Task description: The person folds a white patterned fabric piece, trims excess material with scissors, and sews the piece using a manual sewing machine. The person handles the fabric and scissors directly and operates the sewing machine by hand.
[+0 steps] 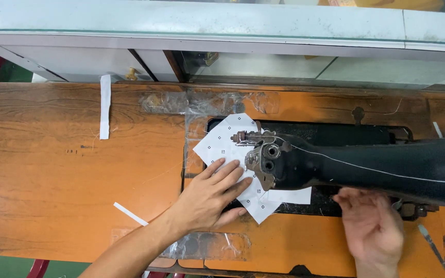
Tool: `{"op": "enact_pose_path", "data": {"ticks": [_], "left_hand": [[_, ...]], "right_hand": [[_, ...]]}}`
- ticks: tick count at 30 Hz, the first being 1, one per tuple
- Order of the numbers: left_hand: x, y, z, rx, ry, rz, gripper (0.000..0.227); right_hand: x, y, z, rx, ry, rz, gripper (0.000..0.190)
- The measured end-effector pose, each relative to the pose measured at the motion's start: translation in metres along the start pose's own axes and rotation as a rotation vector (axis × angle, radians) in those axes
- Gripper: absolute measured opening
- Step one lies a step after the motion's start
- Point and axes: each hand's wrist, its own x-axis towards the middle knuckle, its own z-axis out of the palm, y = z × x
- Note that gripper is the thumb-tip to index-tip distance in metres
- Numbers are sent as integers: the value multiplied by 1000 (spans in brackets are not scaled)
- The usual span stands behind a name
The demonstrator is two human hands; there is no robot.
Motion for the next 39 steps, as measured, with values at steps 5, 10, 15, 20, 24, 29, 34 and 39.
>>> {"op": "enact_pose_path", "data": {"ticks": [5,10,15,20,24,29,34,39], "left_hand": [[1,-2,2,-11,-19,-20,59],[3,-2,1,-38,1,-50,57],[4,-5,2,-25,-14,-43,57],[6,-6,0,-29,-3,-51,57],[7,-7,0,-20,-12,-49,58],[10,-9,-1,-15,-30,-57,56],[10,-11,2,-10,-6,-64,53],[10,-13,3,-21,-10,-62,51]], "right_hand": [[-7,19,-55,-171,286,-105,49],[-5,18,-23,-498,342,-190,56],[-6,23,-46,-539,437,-120,66],[-5,21,-40,-494,435,-124,61],[-8,28,-76,-329,436,-72,71],[-8,24,-75,-222,489,-50,46],[-7,23,-77,-213,448,-40,48],[1,18,-27,-593,431,-314,73]]}}
